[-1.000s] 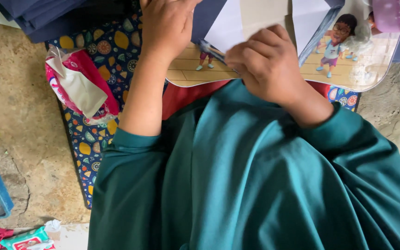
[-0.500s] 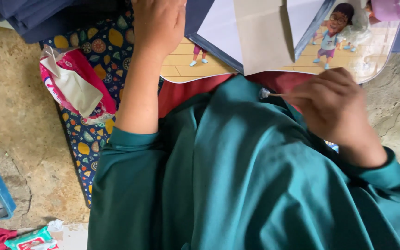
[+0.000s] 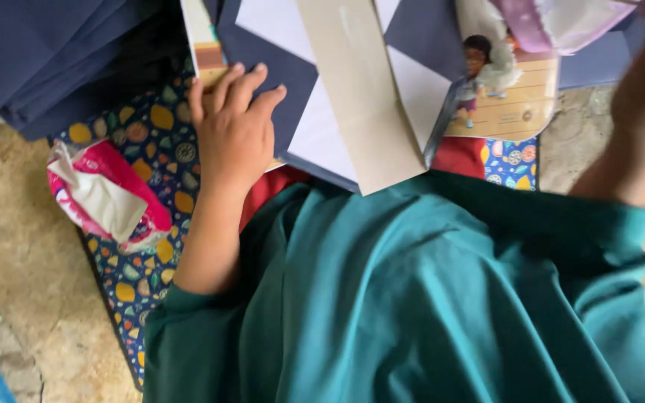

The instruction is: Assembling paper bags by applying glue to the edges and folding them into shape.

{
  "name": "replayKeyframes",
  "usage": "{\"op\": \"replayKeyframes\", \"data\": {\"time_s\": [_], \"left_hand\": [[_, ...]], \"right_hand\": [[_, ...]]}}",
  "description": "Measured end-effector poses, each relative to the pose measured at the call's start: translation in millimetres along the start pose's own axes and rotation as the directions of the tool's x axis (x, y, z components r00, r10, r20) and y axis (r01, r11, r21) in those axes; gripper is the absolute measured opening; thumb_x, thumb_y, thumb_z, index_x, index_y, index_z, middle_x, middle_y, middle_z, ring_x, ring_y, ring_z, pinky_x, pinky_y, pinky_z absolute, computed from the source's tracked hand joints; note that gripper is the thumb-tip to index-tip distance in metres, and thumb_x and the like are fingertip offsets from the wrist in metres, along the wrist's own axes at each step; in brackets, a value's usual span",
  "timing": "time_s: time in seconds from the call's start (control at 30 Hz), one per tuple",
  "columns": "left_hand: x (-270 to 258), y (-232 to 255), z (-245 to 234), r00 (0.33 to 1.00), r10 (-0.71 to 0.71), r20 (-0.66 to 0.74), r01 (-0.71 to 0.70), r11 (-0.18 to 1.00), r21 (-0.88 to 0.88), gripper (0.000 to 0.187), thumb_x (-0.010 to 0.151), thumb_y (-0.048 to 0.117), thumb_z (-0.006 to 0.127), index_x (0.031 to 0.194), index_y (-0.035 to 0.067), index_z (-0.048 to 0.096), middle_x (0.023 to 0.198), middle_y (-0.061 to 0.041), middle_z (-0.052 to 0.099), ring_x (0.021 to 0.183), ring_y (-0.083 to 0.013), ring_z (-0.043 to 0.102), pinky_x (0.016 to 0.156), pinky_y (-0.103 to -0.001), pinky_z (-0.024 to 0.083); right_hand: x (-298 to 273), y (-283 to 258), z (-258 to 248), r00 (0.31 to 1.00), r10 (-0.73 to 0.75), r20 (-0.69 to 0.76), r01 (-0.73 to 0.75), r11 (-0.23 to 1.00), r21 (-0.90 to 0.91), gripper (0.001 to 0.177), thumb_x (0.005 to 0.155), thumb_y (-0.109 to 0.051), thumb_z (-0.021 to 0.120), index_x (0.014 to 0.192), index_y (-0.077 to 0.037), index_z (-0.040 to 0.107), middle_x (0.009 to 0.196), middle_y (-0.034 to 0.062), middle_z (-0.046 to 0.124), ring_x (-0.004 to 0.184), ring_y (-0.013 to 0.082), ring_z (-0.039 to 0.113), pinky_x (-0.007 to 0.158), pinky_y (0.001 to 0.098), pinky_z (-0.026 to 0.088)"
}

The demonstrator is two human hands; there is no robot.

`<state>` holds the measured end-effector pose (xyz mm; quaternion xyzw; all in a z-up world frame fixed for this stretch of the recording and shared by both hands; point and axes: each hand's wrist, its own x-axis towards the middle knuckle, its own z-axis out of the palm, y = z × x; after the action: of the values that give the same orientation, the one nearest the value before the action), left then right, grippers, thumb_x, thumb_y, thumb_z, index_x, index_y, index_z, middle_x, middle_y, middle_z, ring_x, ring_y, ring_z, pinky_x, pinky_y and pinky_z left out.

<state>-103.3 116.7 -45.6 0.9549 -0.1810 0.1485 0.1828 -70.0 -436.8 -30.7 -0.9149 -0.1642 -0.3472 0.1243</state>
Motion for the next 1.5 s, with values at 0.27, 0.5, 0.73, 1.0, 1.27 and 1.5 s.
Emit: {"op": "replayKeyframes", "data": {"time_s": [0.27,0.5,0.73,1.0,1.27,1.5], "left_hand": [[49.3,17.9,-15.6,0.996,0.052,0.066,-0.057,0.996,0.071,0.037,0.099,0.017,0.075,0.135,0.013,0.068,0.128,-0.013,0.065,0.124,-0.0352,0.056,0.112,-0.057,0.031],[115.8,39.5,46.8,0.968,0.227,0.110,-0.229,0.973,0.008,0.056,0.096,0.028,0.083,0.146,0.011,0.062,0.155,-0.019,0.042,0.142,-0.0388,0.042,0.117,-0.057,0.029],[124.1,24.2,72.7,0.956,0.281,-0.084,-0.279,0.960,0.034,0.045,0.091,0.011,0.071,0.136,0.014,0.068,0.151,-0.019,0.046,0.136,-0.0383,0.049,0.109,-0.055,0.041],[131.3,18.1,85.5,0.969,0.248,-0.020,-0.249,0.968,-0.031,0.055,0.082,0.020,0.073,0.137,0.018,0.066,0.154,-0.011,0.049,0.137,-0.0342,0.049,0.103,-0.051,0.039],[133.8,21.7,83.2,0.975,0.224,-0.012,-0.223,0.974,0.044,0.061,0.101,0.070,0.050,0.129,0.019,0.066,0.148,-0.006,0.053,0.131,-0.0332,0.049,0.097,-0.051,0.038],[129.2,20.6,93.5,0.971,0.241,0.008,-0.241,0.967,0.078,0.081,0.099,0.086,0.039,0.133,0.017,0.066,0.161,-0.001,0.041,0.135,-0.0350,0.046,0.098,-0.057,0.037]], "right_hand": [[30.1,-29.8,23.7,0.999,0.046,-0.013,-0.045,0.996,0.074,0.012,0.100,0.012,0.068,0.105,0.006,0.077,0.098,0.0158,0.078,0.083,0.0293,0.063,0.073,0.0408,0.047],[27.1,-16.0,35.6,0.999,0.027,0.043,-0.024,0.997,-0.080,0.013,0.109,0.002,0.073,0.108,-0.002,0.085,0.101,0.0098,0.078,0.086,0.0263,0.067,0.073,0.0377,0.048],[63.4,-65.1,25.3,0.965,0.249,-0.087,-0.191,0.887,0.421,0.028,0.126,-0.009,0.042,0.119,0.012,0.058,0.112,0.0289,0.067,0.096,0.0316,0.059,0.082,0.0396,0.045],[145.9,-156.2,106.2,0.996,-0.083,0.021,0.064,0.877,0.476,0.011,0.116,0.005,0.060,0.112,0.010,0.070,0.104,0.0244,0.073,0.096,0.0386,0.072,0.084,0.0428,0.054],[159.0,-147.5,148.4,0.979,-0.191,0.066,0.138,0.868,0.477,0.017,0.106,0.021,0.062,0.110,0.007,0.070,0.100,0.0186,0.075,0.091,0.0361,0.068,0.081,0.0432,0.052],[177.9,-138.8,193.6,0.969,-0.229,0.094,0.168,0.888,0.428,0.015,0.108,0.009,0.066,0.102,-0.003,0.071,0.098,0.0086,0.075,0.088,0.0285,0.073,0.074,0.0389,0.048]]}}
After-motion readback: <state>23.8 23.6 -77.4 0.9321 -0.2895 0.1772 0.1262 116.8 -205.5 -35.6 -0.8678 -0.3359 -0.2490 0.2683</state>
